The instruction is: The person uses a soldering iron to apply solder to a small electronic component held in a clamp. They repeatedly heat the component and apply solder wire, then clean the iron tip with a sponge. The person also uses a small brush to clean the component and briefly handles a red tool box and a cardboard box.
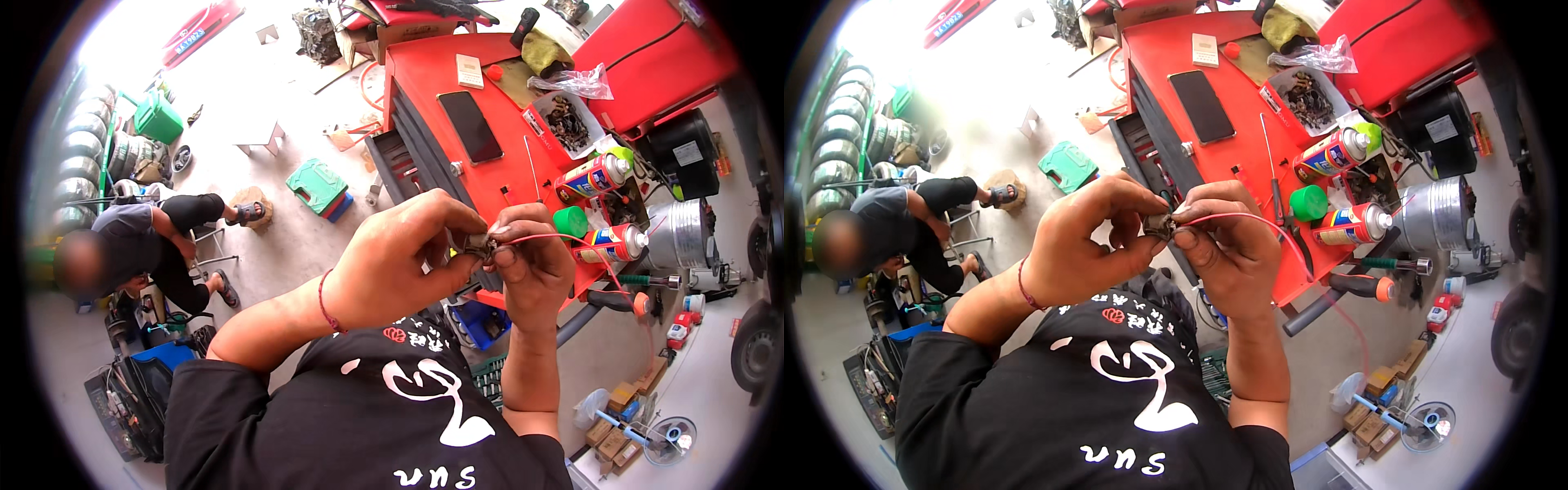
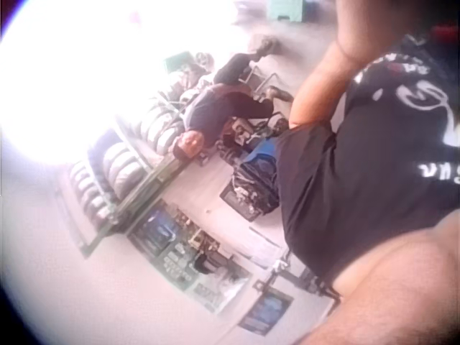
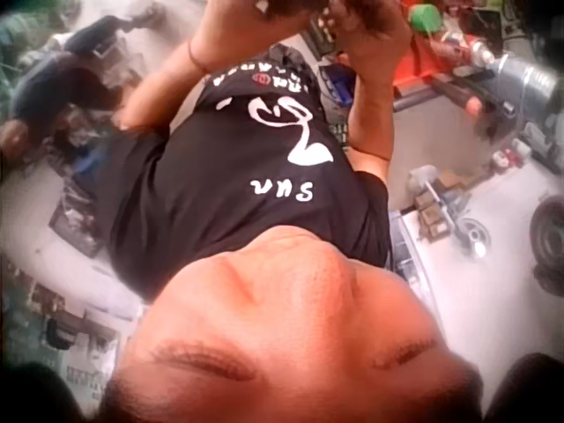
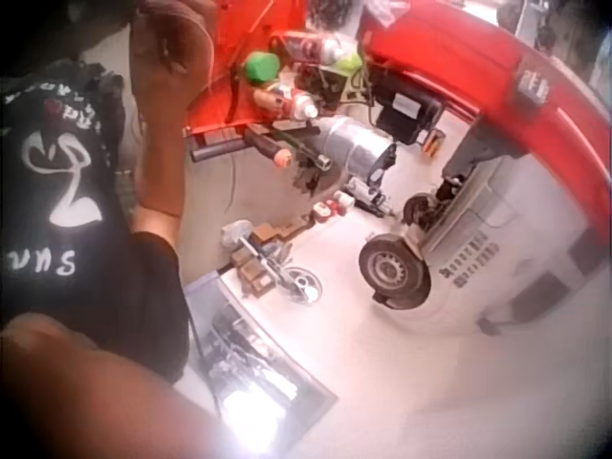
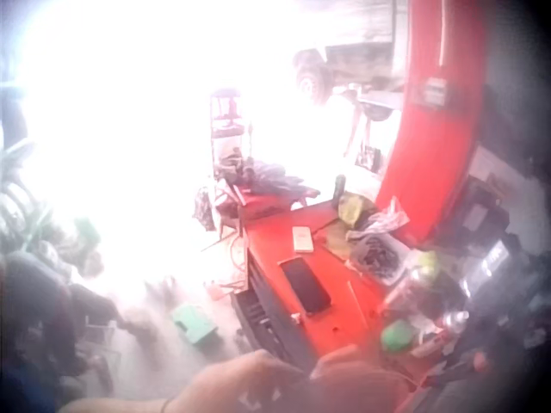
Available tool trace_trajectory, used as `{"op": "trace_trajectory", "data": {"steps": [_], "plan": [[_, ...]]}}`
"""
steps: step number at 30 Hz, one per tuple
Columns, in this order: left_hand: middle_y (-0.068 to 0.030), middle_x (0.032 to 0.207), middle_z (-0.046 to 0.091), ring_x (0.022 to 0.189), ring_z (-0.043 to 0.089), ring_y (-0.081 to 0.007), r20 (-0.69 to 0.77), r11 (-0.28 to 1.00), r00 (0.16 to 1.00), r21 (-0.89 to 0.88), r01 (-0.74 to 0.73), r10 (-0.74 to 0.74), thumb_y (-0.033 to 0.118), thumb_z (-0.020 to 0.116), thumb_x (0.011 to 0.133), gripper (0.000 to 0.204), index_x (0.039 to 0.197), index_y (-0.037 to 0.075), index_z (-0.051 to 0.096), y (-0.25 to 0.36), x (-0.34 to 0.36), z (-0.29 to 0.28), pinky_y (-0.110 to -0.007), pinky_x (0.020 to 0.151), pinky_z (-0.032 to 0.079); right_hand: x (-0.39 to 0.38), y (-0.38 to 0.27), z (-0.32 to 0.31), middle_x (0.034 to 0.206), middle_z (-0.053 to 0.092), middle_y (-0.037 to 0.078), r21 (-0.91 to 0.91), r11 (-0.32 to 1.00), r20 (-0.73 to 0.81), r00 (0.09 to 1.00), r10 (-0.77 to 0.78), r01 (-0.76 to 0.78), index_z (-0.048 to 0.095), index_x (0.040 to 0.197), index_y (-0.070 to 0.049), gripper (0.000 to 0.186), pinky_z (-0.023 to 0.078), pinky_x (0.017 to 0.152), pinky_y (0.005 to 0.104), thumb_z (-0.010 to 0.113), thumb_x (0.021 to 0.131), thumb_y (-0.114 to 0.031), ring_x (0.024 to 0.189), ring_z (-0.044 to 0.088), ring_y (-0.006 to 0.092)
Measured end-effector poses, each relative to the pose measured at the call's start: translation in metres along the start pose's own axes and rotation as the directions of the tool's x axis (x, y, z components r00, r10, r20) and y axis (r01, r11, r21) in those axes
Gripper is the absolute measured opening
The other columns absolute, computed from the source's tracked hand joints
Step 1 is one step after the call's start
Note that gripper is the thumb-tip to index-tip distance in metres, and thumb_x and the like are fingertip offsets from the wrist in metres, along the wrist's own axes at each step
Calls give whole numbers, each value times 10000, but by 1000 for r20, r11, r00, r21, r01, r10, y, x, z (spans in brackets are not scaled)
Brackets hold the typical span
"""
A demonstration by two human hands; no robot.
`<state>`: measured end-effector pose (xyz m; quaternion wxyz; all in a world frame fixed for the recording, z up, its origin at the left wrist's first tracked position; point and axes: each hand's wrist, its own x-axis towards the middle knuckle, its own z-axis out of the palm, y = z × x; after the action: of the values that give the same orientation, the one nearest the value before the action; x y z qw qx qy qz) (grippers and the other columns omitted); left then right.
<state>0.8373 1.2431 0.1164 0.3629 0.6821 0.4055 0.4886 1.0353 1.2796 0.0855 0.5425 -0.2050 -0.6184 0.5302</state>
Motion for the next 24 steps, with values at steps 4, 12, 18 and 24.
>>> {"op": "trace_trajectory", "data": {"steps": [4,12,18,24], "plan": [[-49,877,622,667,569,-72,-8,991,992,-20,-129,129,-72,763,772,356,1093,11,634,-3,-2,-21,-223,572,448,10,7,22,1111,600,139,-59,987,15,988,-151,152,668,1071,29,213,533,778,278,747,901,-71,901,621,159],[-107,952,650,729,656,-171,-19,928,932,104,-358,362,-84,782,733,399,1088,20,632,-18,-4,-62,-265,593,513,24,11,56,1070,610,154,-234,936,81,965,-250,262,648,1079,-2,251,564,784,302,754,906,-151,913,648,189],[-157,1039,623,759,664,-233,-73,829,837,206,-520,543,-57,811,720,432,1100,51,636,-30,-10,-89,-306,615,536,33,18,93,1069,616,170,-100,969,-33,972,-231,227,637,1042,-9,230,569,788,317,737,922,-178,927,656,205],[-189,1057,575,726,647,-263,-1,653,702,368,-661,712,-55,784,686,431,1078,15,618,-37,-19,-111,-380,553,542,38,24,114,1049,615,188,-11,983,-18,983,-184,184,617,1052,17,266,582,735,290,737,925,-183,900,662,210]]}}
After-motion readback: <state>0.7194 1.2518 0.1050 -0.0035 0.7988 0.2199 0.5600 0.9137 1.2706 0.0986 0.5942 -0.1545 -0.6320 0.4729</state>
